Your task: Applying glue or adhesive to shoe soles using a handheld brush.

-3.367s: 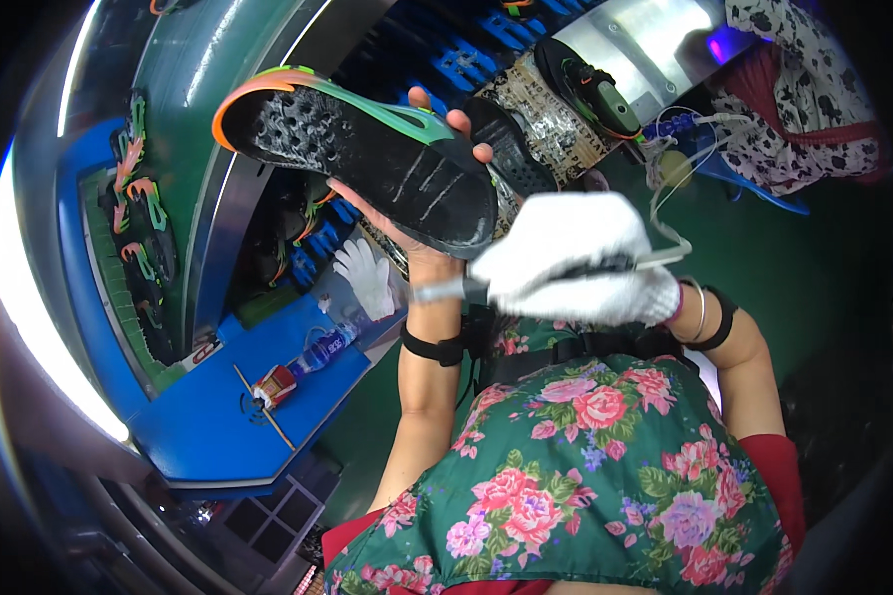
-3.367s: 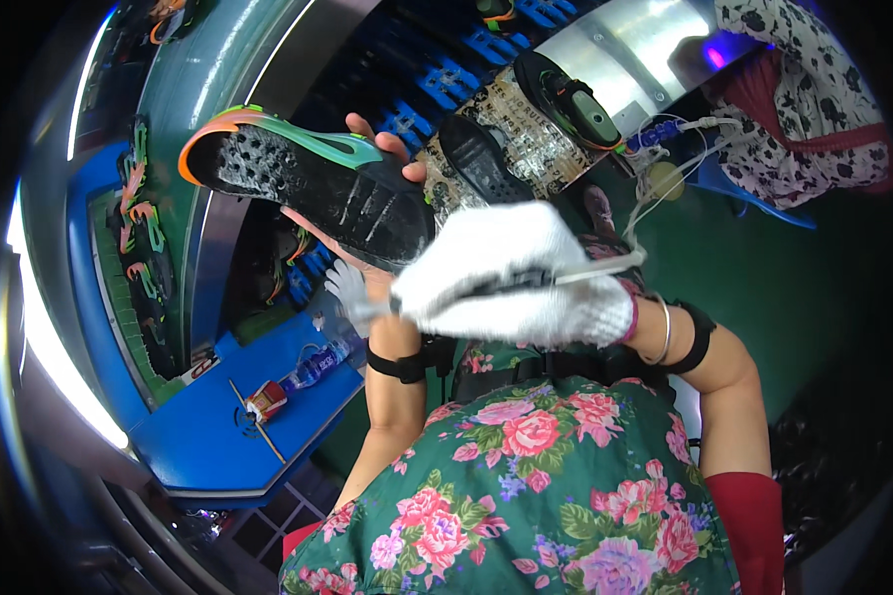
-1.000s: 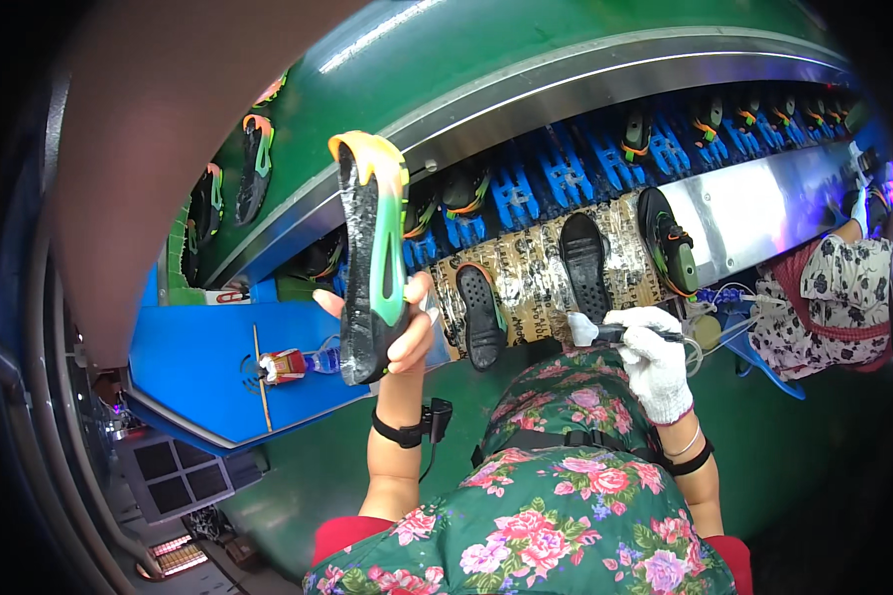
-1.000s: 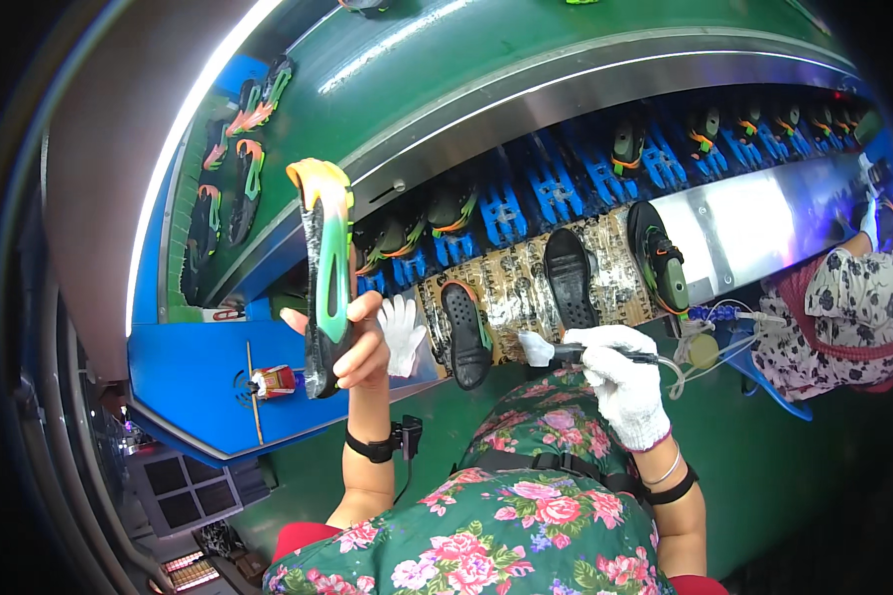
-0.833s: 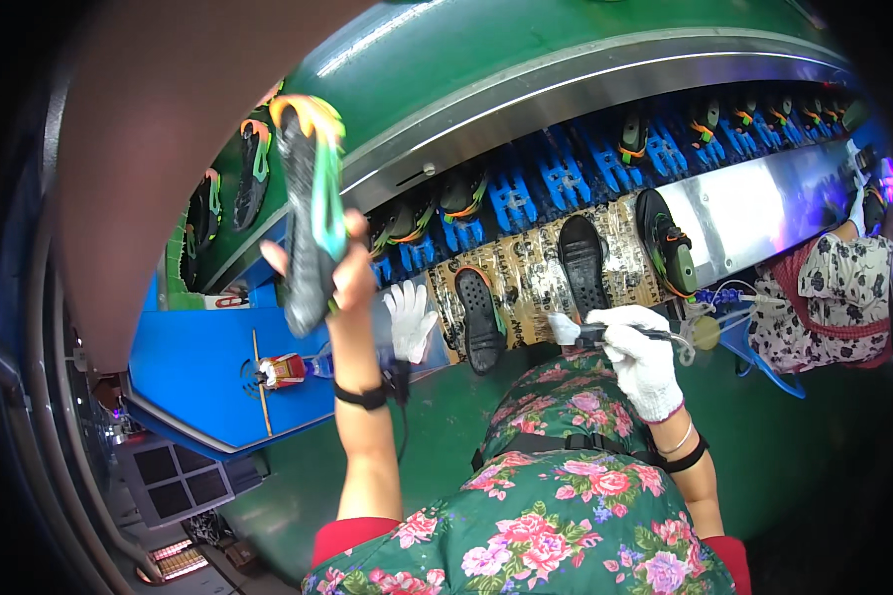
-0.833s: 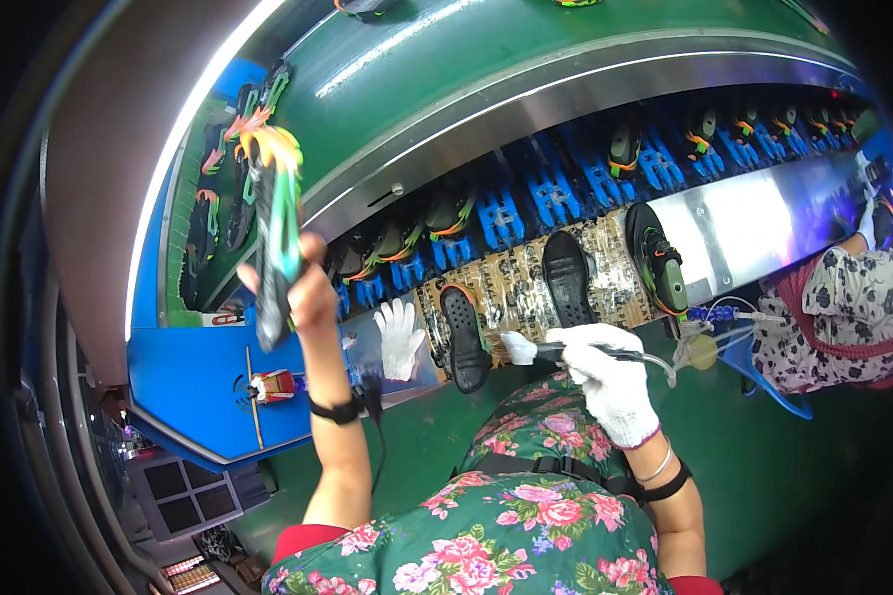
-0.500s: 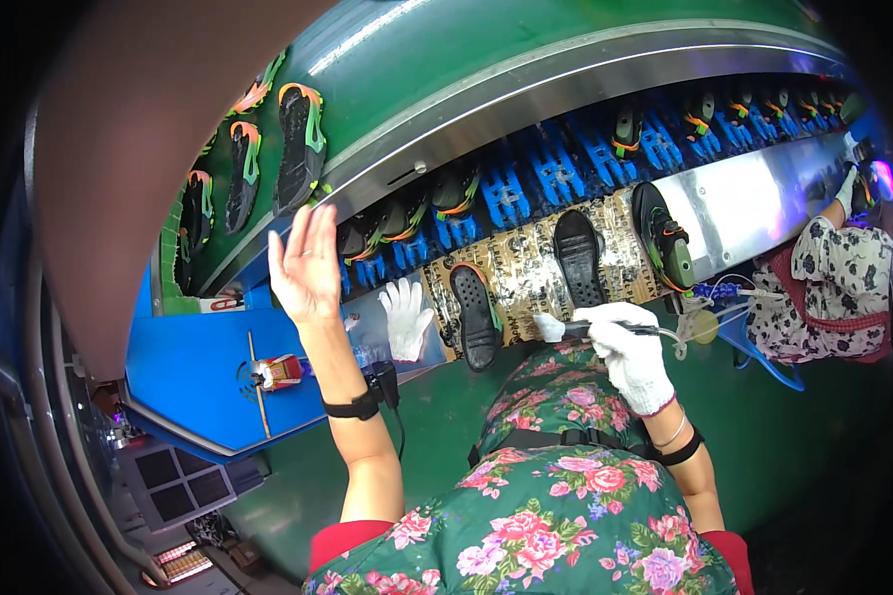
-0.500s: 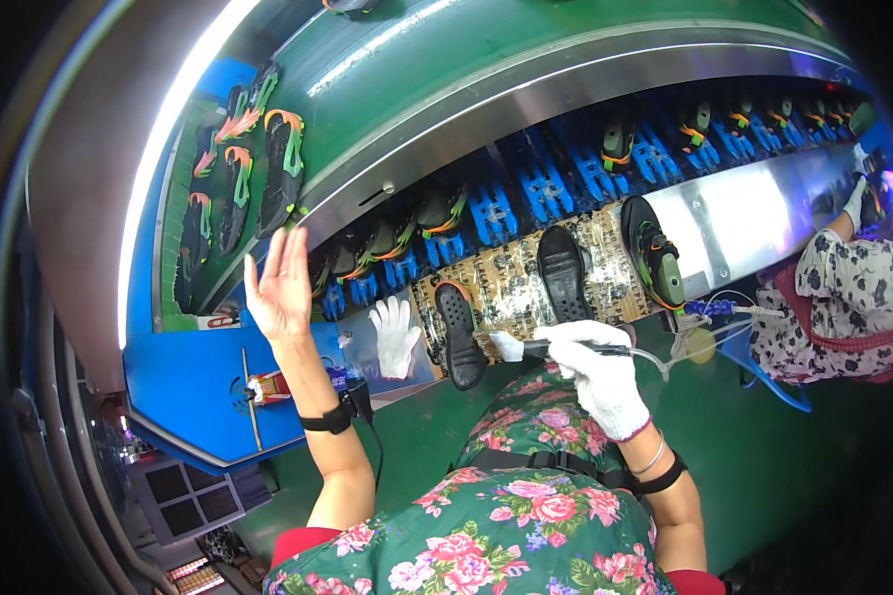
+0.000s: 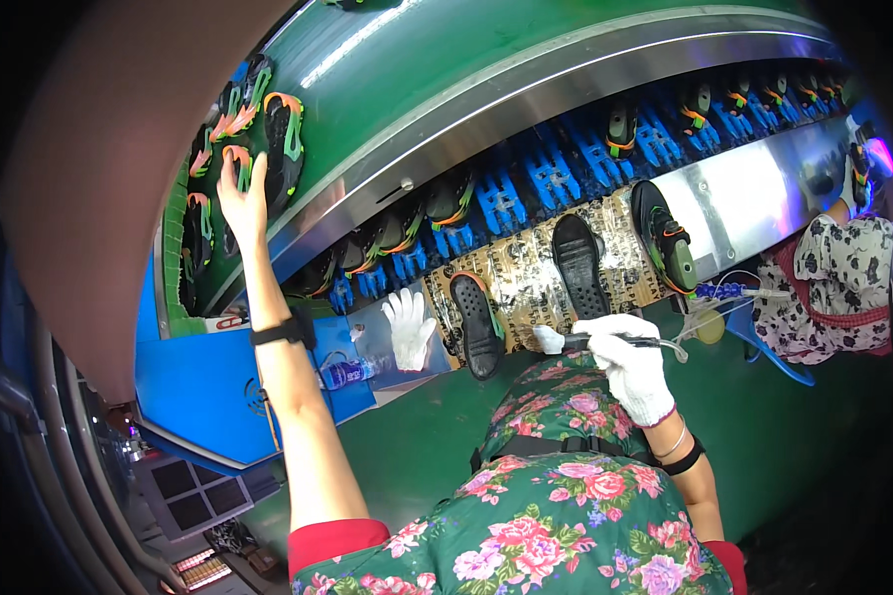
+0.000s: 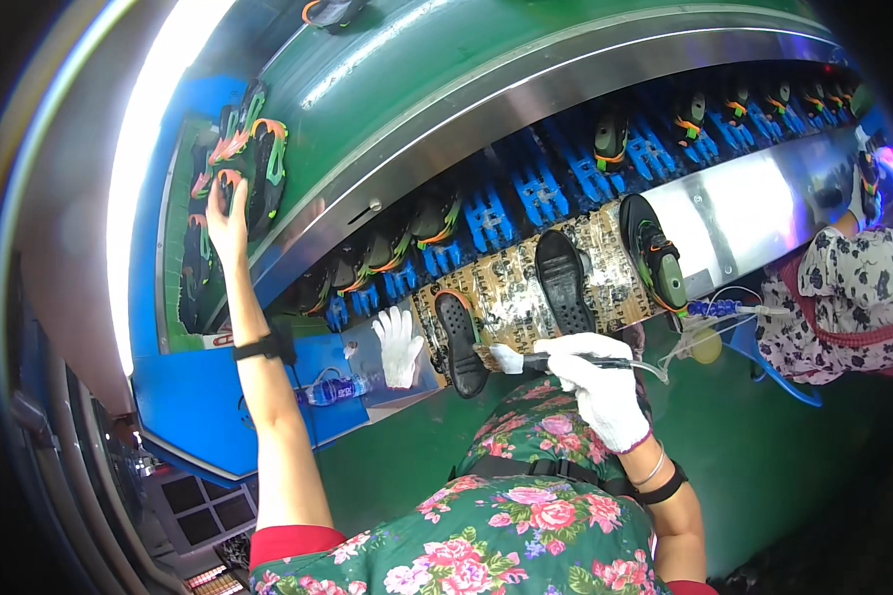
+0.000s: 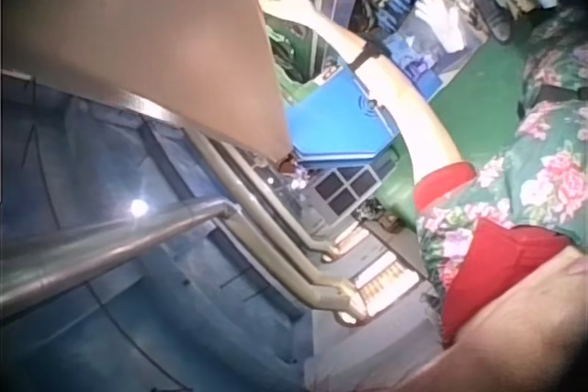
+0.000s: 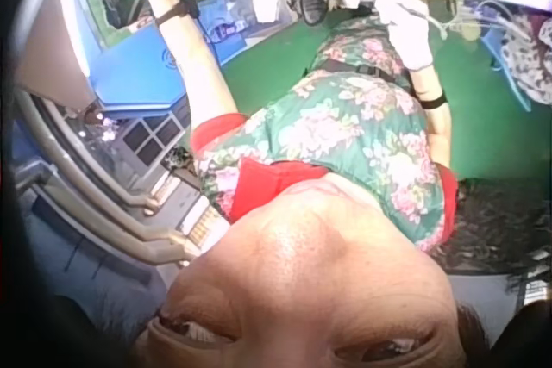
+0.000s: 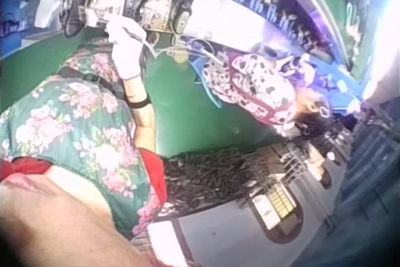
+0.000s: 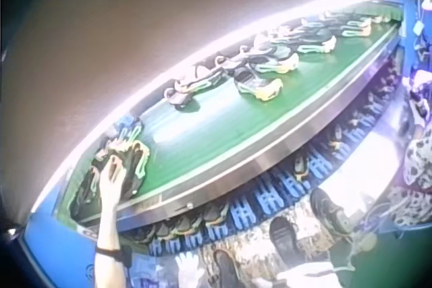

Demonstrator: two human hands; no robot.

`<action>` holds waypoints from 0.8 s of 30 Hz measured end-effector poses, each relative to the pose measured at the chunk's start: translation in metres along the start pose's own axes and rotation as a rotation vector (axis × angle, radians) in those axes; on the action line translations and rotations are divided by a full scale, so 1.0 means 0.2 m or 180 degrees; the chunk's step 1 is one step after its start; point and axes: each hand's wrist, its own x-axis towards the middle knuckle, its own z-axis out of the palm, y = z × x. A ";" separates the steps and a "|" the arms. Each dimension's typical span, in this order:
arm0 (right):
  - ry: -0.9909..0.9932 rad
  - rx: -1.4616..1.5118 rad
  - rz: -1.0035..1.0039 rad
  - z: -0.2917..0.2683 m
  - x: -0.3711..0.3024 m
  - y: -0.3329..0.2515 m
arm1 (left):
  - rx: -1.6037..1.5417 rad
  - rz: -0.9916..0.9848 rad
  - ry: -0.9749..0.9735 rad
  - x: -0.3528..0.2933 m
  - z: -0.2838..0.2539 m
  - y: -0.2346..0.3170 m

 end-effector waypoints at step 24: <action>0.0180 -0.0047 -0.0163 -0.03 0.00 0.00 | 0.2812 0.2001 -0.1464 0.56 0.26 0.10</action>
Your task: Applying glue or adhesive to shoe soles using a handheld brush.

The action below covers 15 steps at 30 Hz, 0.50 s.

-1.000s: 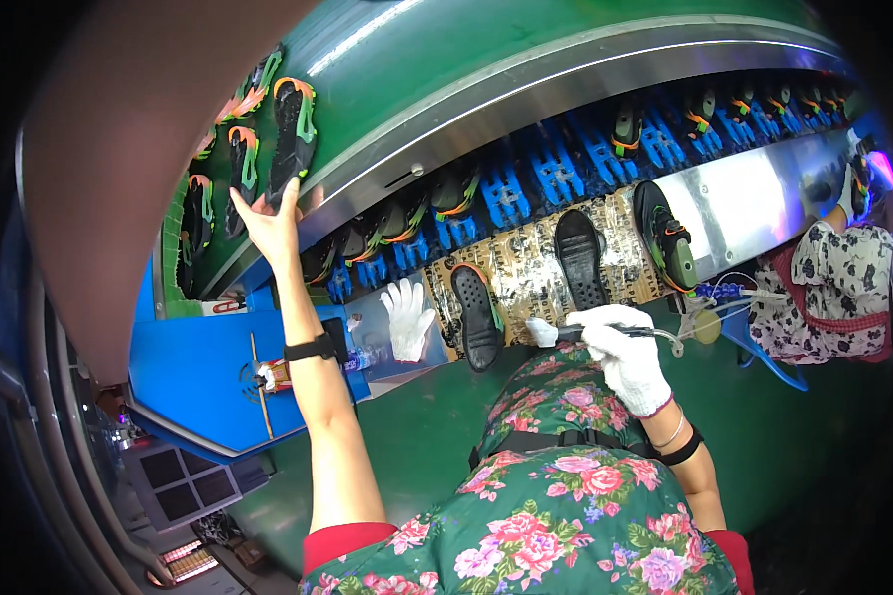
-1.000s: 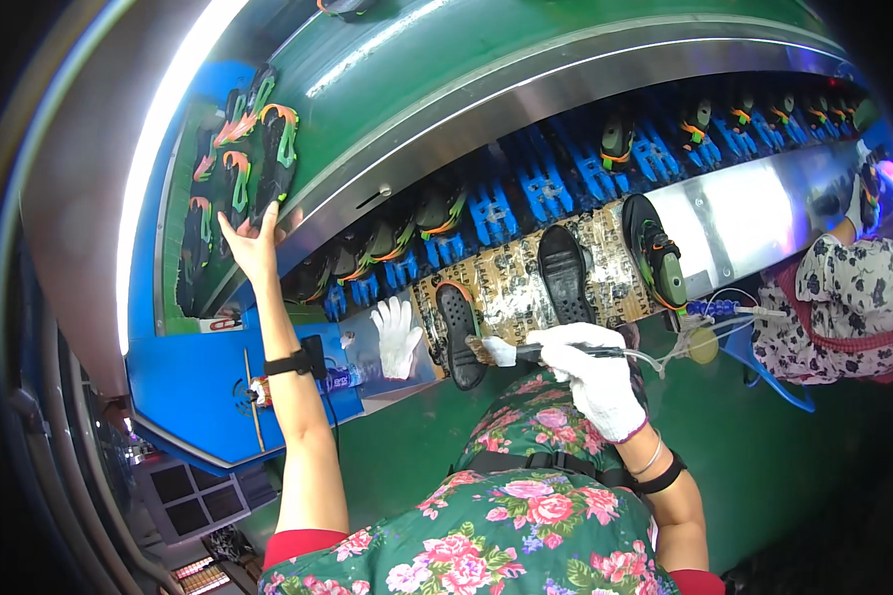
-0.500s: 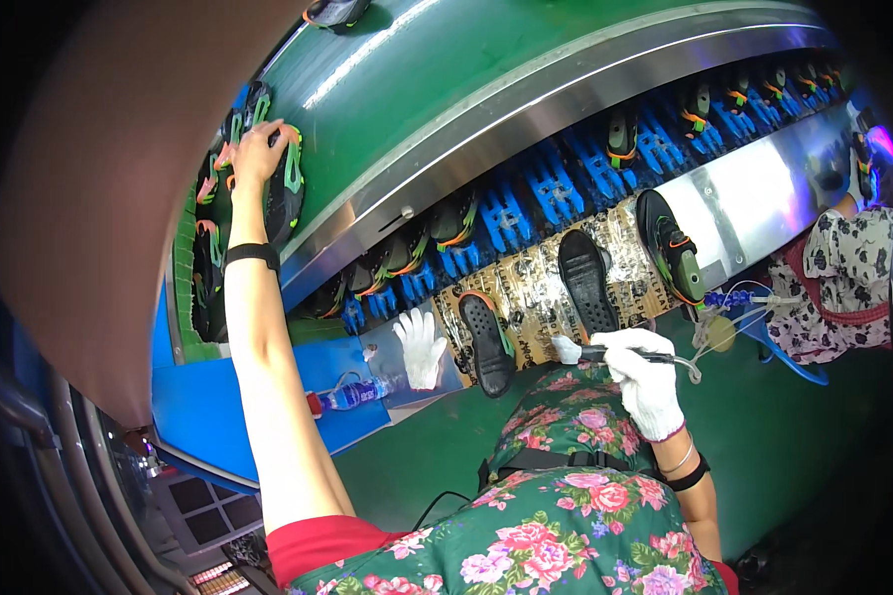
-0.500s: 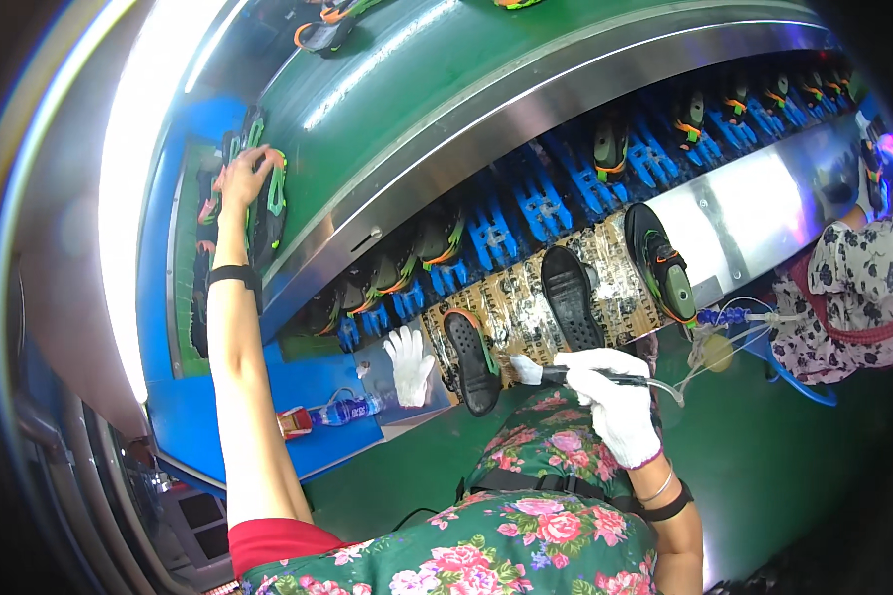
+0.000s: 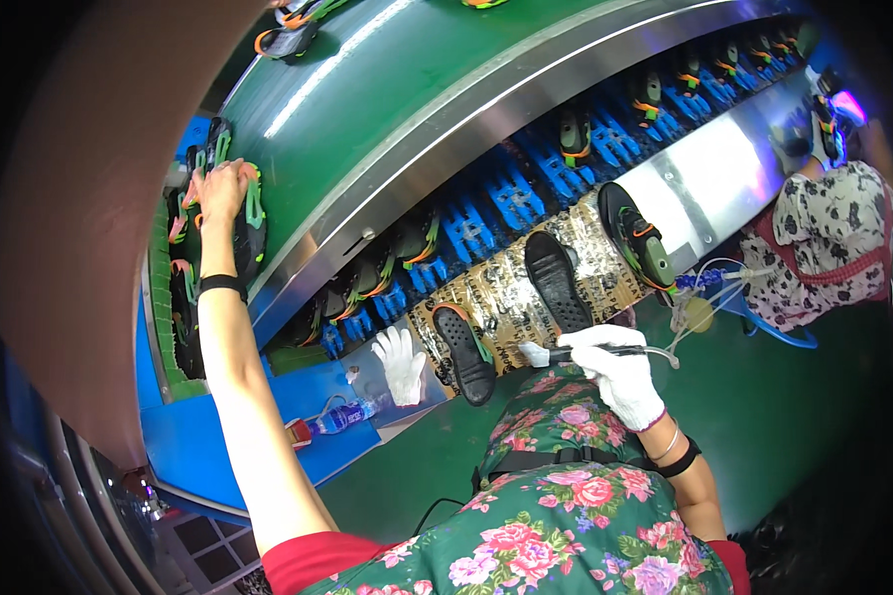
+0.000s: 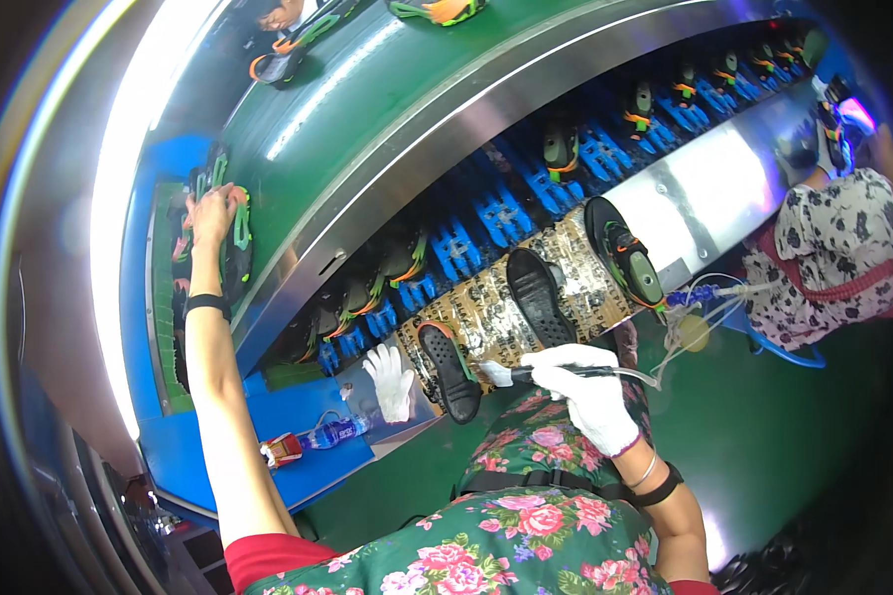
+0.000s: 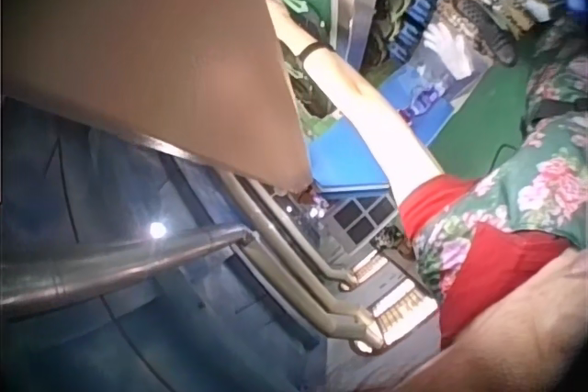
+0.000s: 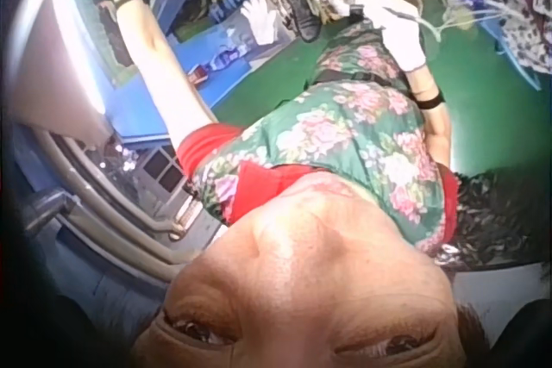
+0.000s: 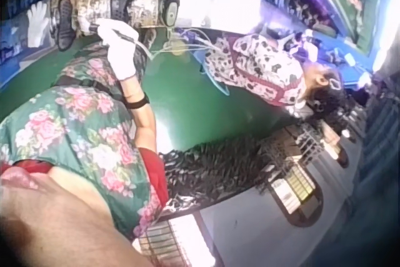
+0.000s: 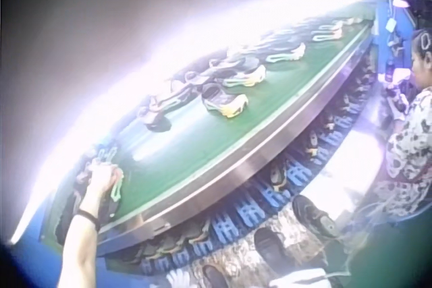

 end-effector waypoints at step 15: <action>0.0076 -0.0030 -0.0258 -0.08 -0.08 -0.10 | -0.2502 0.0796 -0.1334 0.50 0.08 0.51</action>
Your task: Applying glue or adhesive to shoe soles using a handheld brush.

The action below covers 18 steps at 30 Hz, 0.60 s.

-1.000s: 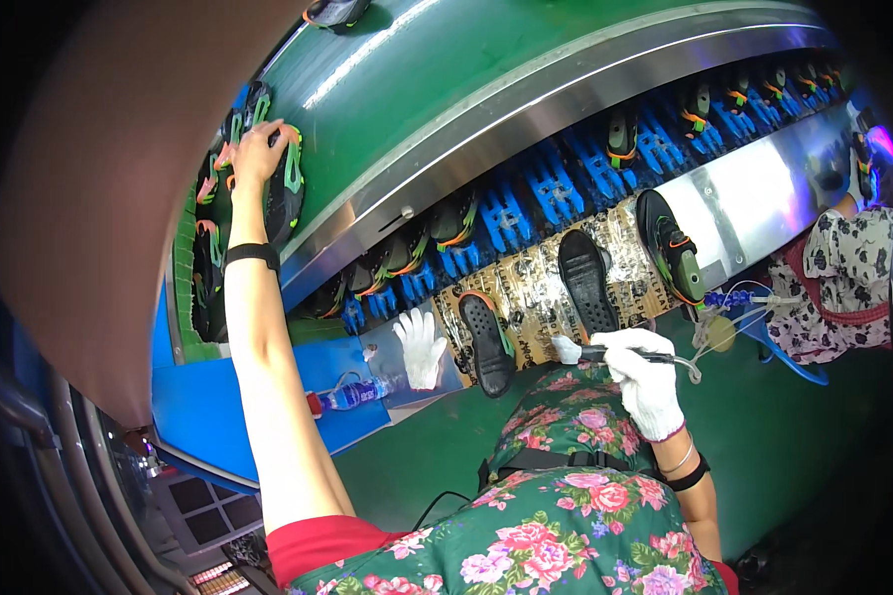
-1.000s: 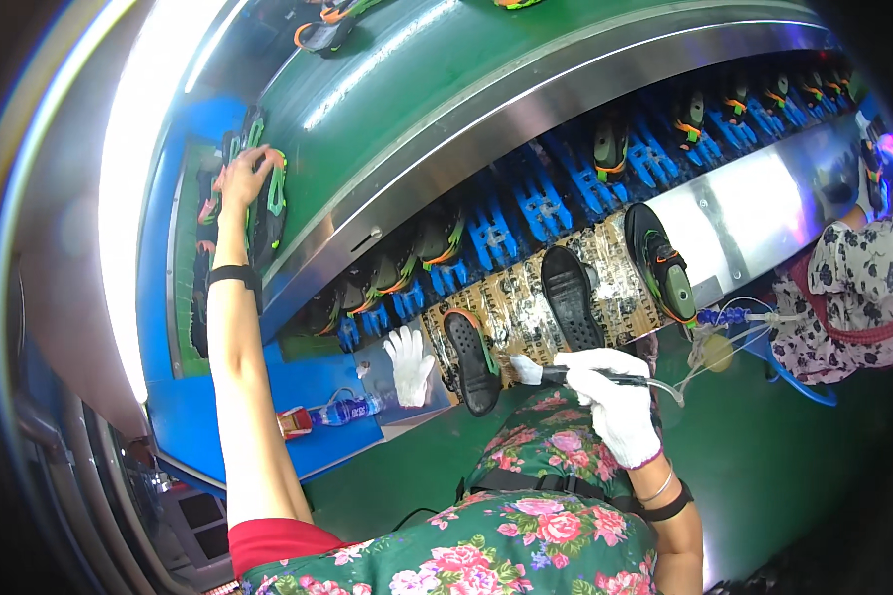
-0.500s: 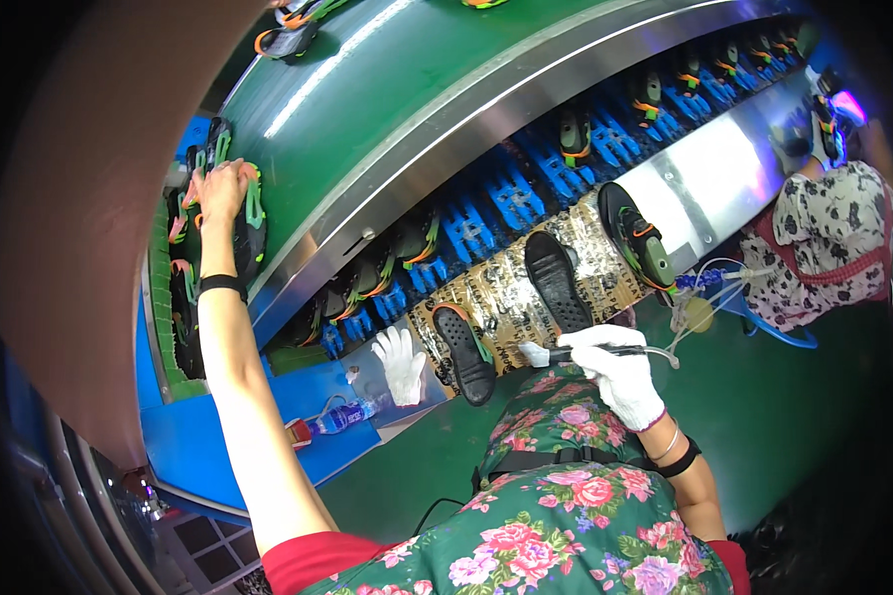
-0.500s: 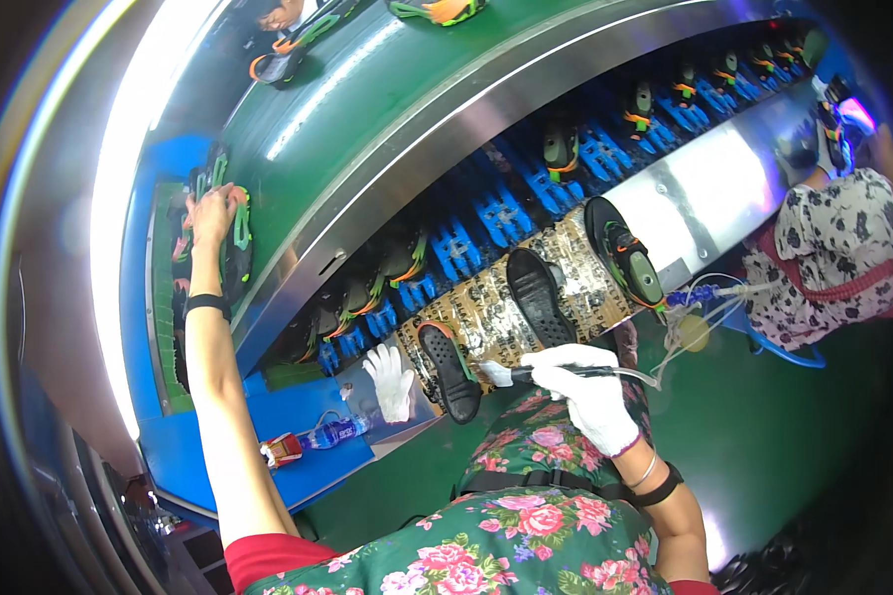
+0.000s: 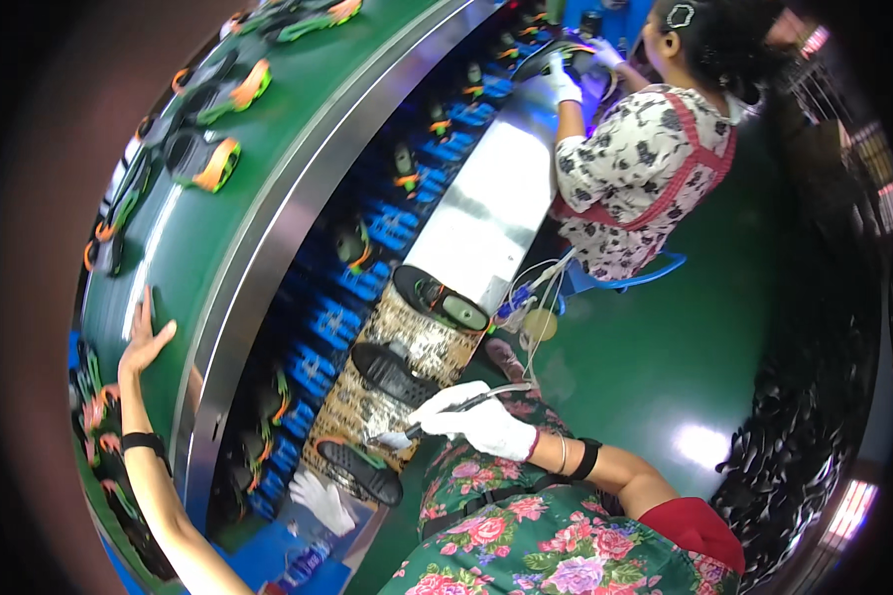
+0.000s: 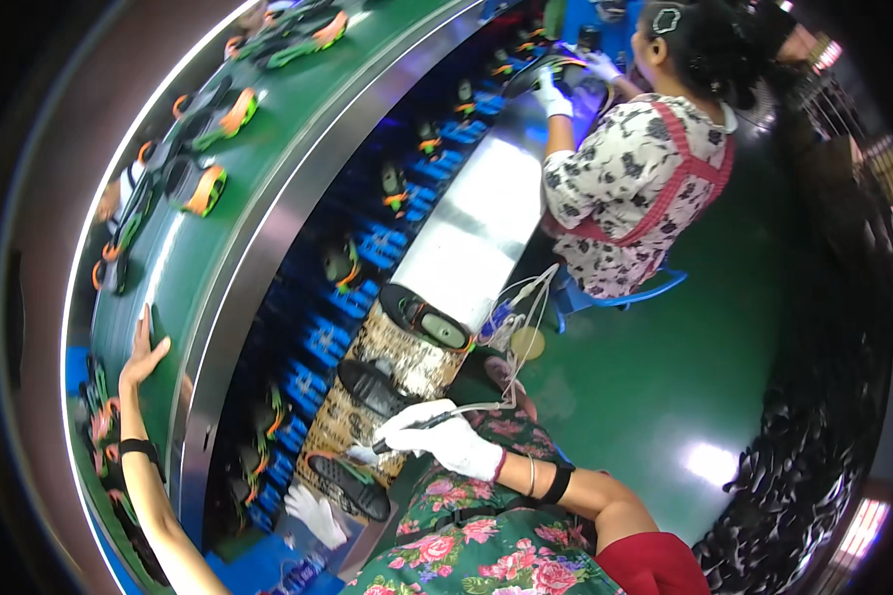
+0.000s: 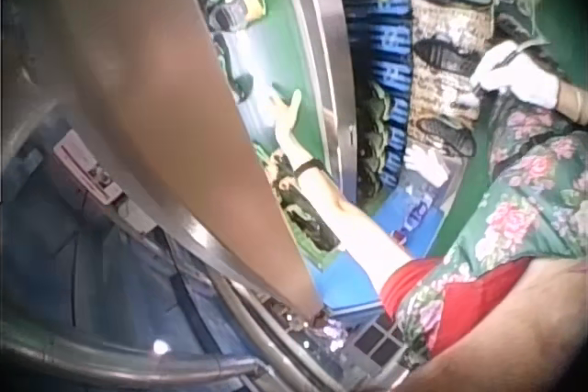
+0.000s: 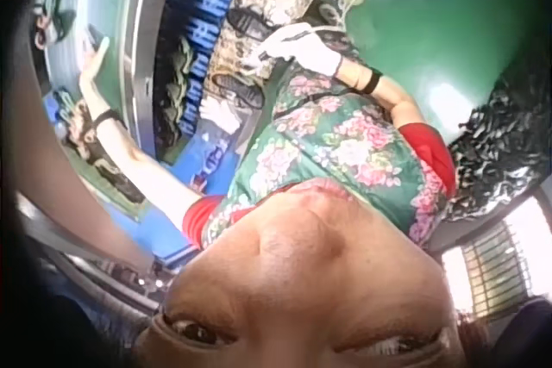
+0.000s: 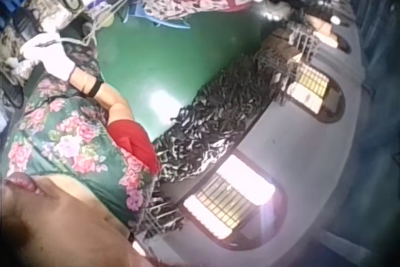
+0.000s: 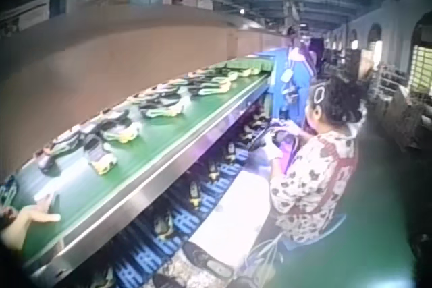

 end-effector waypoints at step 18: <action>-0.0016 0.0000 -0.0037 -0.08 -0.08 0.03 | -0.1468 0.0216 0.0614 0.04 -0.10 0.20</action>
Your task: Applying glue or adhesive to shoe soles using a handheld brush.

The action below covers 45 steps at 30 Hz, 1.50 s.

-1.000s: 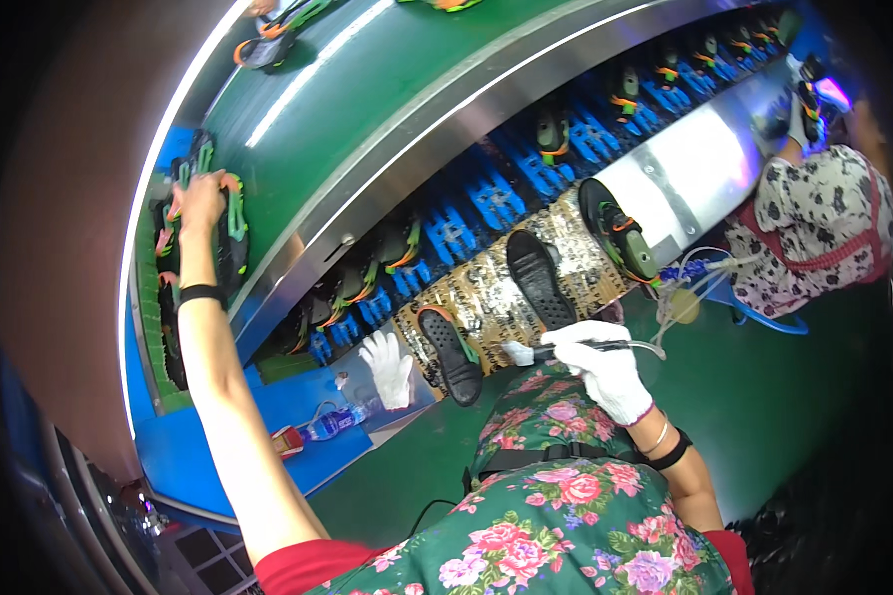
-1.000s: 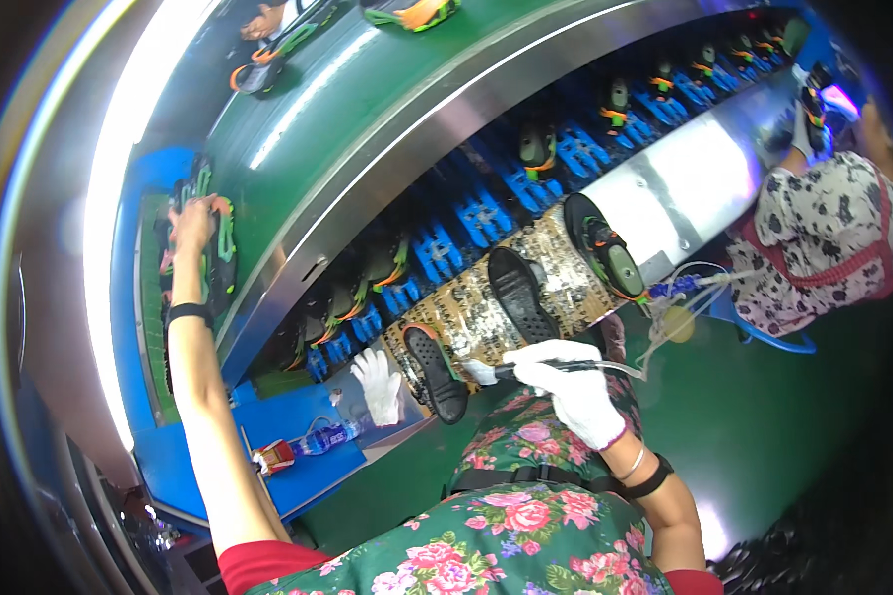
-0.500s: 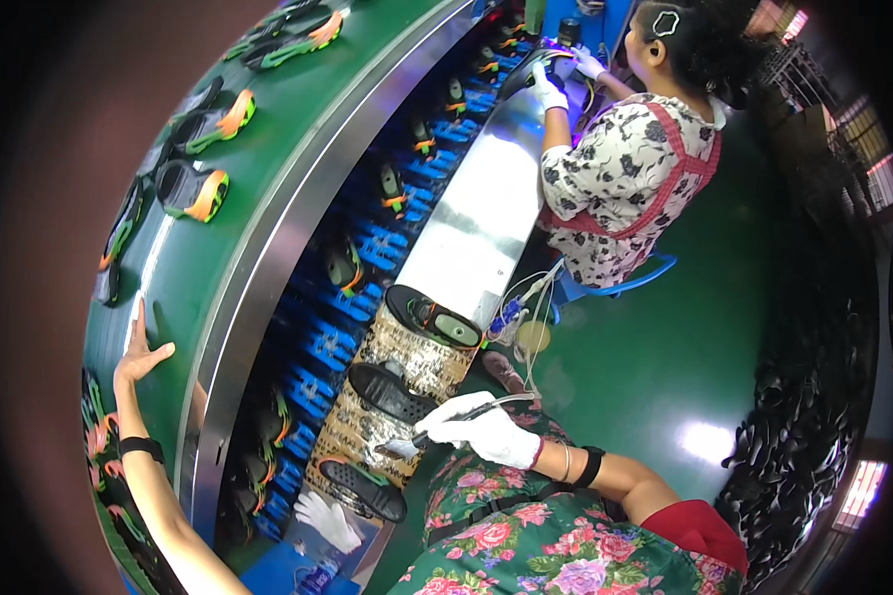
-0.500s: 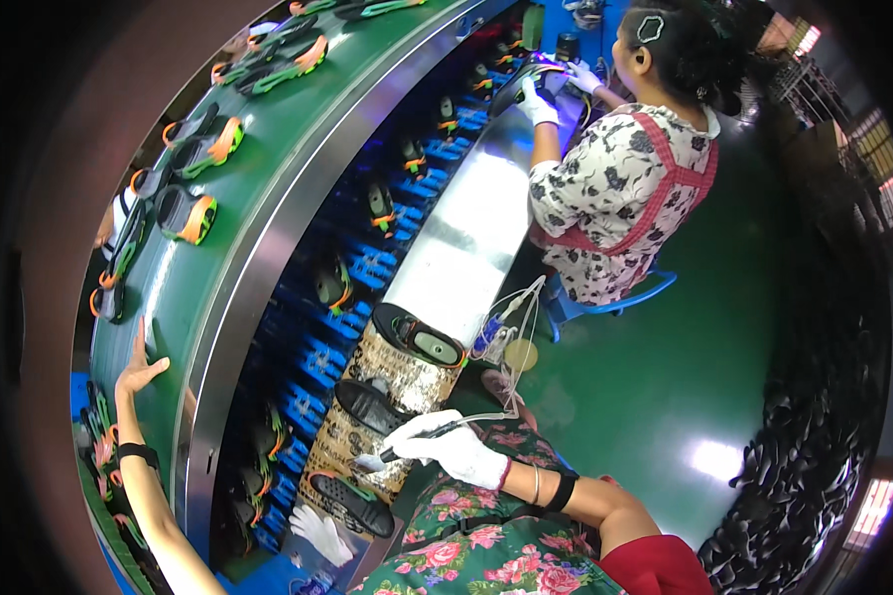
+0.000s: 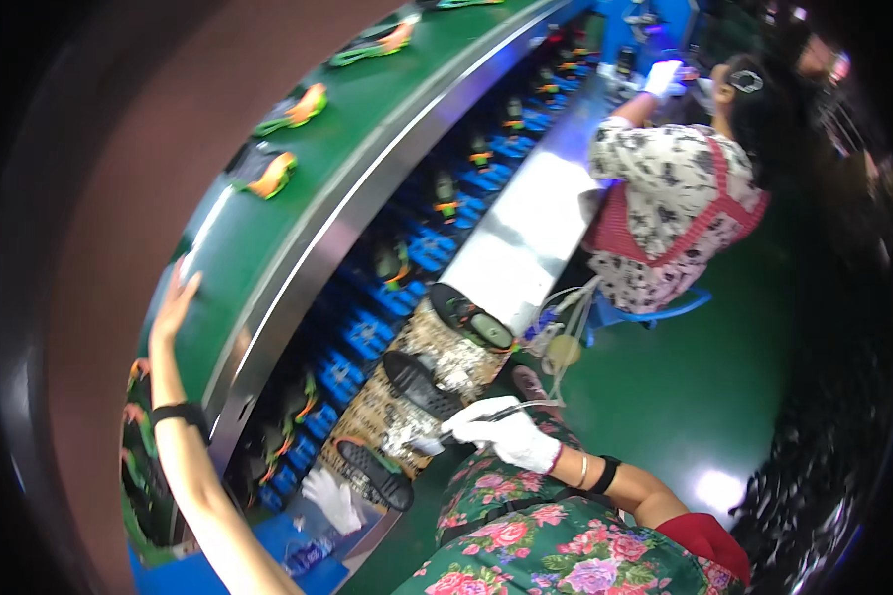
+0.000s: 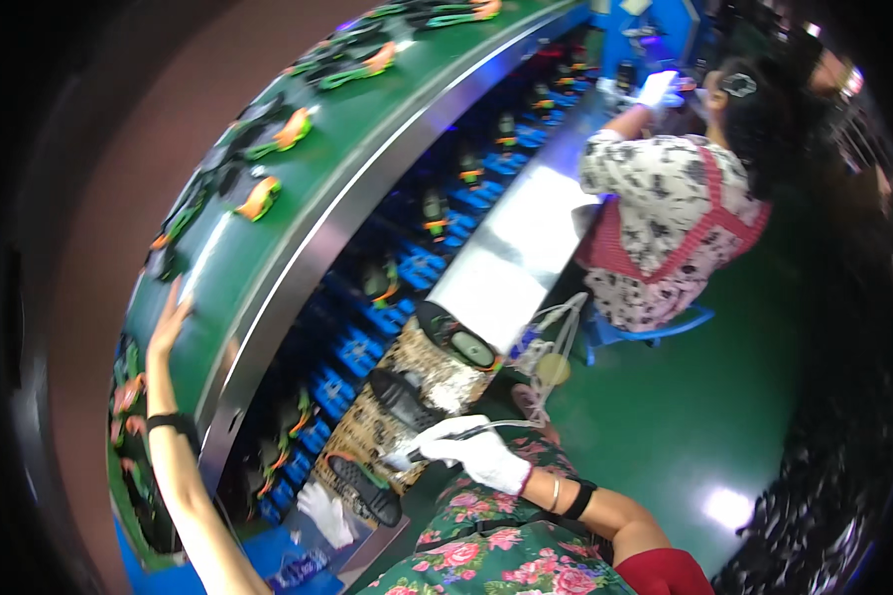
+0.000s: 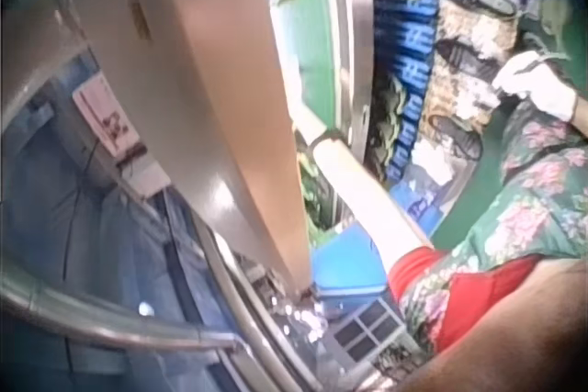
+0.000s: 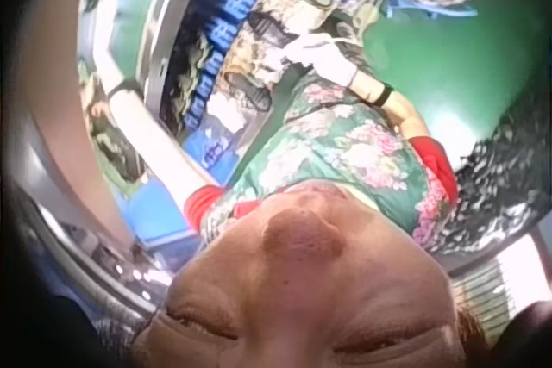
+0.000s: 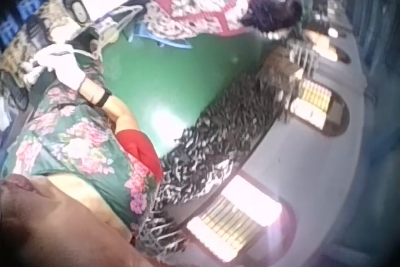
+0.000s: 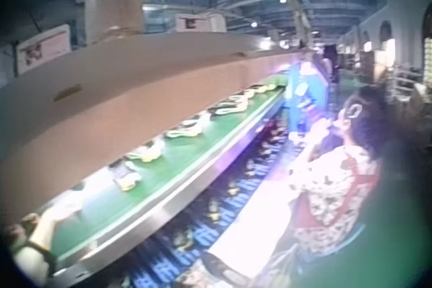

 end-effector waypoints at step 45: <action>0.0692 0.0772 -0.0514 -0.57 -0.05 -0.01 | 0.1267 0.1811 0.0411 0.88 1.03 2.11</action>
